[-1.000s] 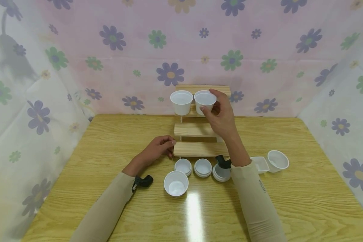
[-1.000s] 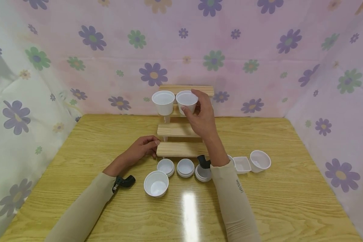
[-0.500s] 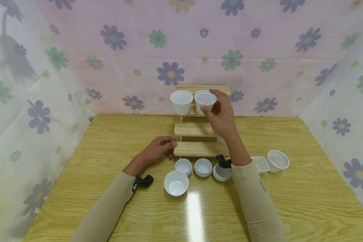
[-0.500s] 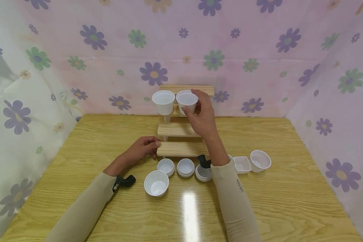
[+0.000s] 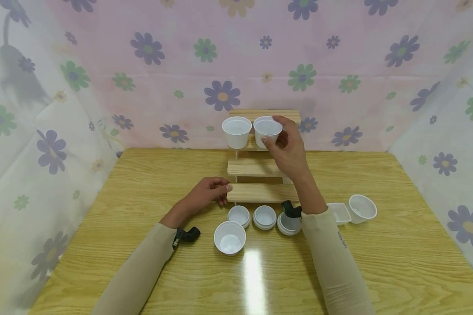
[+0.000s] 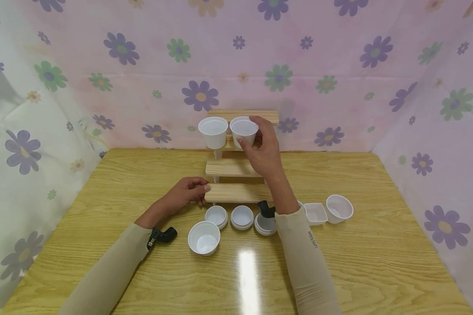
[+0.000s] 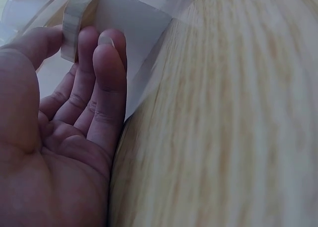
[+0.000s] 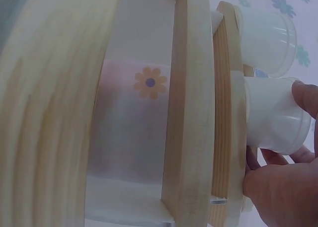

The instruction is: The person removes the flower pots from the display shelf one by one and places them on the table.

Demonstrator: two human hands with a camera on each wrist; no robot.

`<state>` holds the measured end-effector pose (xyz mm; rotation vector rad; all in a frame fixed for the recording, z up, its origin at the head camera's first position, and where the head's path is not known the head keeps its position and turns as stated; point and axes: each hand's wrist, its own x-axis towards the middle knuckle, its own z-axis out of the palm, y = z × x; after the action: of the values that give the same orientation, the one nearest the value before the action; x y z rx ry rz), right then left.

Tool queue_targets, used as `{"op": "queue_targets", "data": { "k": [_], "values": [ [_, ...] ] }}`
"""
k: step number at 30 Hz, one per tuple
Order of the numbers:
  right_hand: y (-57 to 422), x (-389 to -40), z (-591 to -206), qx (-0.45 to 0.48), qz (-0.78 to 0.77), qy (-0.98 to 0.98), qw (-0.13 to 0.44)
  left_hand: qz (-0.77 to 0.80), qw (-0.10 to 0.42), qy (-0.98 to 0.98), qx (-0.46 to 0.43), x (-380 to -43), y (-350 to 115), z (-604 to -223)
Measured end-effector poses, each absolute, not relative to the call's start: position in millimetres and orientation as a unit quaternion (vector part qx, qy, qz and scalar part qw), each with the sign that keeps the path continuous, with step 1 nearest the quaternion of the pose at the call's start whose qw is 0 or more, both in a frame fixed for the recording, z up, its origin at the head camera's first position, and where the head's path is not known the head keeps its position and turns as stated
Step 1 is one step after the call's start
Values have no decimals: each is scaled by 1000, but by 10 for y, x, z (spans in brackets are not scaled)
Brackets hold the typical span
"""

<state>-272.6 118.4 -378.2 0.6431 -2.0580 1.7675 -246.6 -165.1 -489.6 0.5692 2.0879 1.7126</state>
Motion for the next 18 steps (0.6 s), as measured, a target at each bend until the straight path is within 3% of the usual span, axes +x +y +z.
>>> {"op": "queue_targets", "data": {
  "k": [18],
  "values": [
    [1216, -2737, -3768, 215, 644, -717, 158, 621, 191, 735, 195, -2444, -1612, -4871]
  ]
}}
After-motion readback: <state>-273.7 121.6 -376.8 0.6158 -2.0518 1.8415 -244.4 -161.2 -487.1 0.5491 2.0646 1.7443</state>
